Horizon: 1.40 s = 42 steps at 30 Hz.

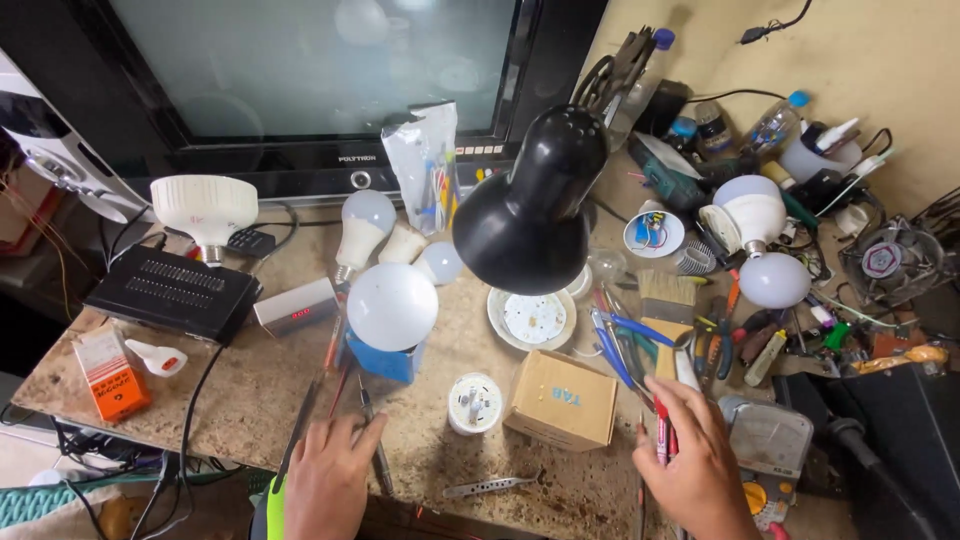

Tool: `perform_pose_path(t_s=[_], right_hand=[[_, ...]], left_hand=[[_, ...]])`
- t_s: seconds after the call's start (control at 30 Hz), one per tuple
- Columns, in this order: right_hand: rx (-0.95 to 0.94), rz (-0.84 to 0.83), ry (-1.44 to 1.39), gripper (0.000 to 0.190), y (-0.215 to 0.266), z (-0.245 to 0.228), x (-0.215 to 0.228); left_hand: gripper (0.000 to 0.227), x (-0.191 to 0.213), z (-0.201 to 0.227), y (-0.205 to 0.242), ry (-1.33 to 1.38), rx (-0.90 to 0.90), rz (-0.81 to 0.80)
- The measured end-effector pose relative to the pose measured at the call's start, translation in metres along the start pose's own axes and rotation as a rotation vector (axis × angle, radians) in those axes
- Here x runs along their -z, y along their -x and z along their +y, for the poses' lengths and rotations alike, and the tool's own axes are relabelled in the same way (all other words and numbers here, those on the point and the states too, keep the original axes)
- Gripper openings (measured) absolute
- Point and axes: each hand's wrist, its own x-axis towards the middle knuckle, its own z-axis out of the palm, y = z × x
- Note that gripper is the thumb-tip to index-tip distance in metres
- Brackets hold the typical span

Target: Soldering and repairing LED chips on a circuit board at an electronics workbench.

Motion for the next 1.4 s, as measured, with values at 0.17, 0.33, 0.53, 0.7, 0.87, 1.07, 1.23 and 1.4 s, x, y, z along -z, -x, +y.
perform_pose_path(t_s=[0.17, 0.33, 0.53, 0.7, 0.87, 1.07, 1.23, 1.4], right_hand=[[-0.005, -0.238, -0.139, 0.143, -0.03, -0.04, 0.012], [-0.058, -0.31, -0.317, 0.115, -0.038, -0.036, -0.006], [-0.204, -0.256, -0.277, 0.108, -0.043, -0.032, 0.005], [-0.254, -0.268, -0.295, 0.102, -0.05, -0.035, 0.024], [-0.23, -0.215, -0.27, 0.101, -0.055, -0.024, 0.023], [-0.172, -0.199, -0.247, 0.103, -0.052, -0.014, 0.015], [-0.084, -0.132, -0.223, 0.106, -0.051, -0.013, 0.011], [-0.119, -0.151, -0.197, 0.11, -0.053, -0.019, 0.012]], left_hand=[[0.067, -0.003, 0.003, -0.003, 0.003, 0.1, -0.26], [0.069, -0.004, 0.005, 0.004, 0.077, 0.18, -0.073], [0.076, 0.044, 0.058, -0.008, 0.782, 0.284, -0.099], [0.094, 0.077, 0.081, -0.046, 1.053, 0.242, -0.24], [0.092, 0.07, 0.09, -0.072, 1.138, 0.315, -0.342], [0.067, 0.052, 0.098, -0.089, 1.036, 0.177, -0.209], [0.076, 0.032, 0.099, -0.107, 0.996, 0.131, -0.214], [0.072, 0.033, 0.103, -0.118, 1.033, 0.126, -0.208]])
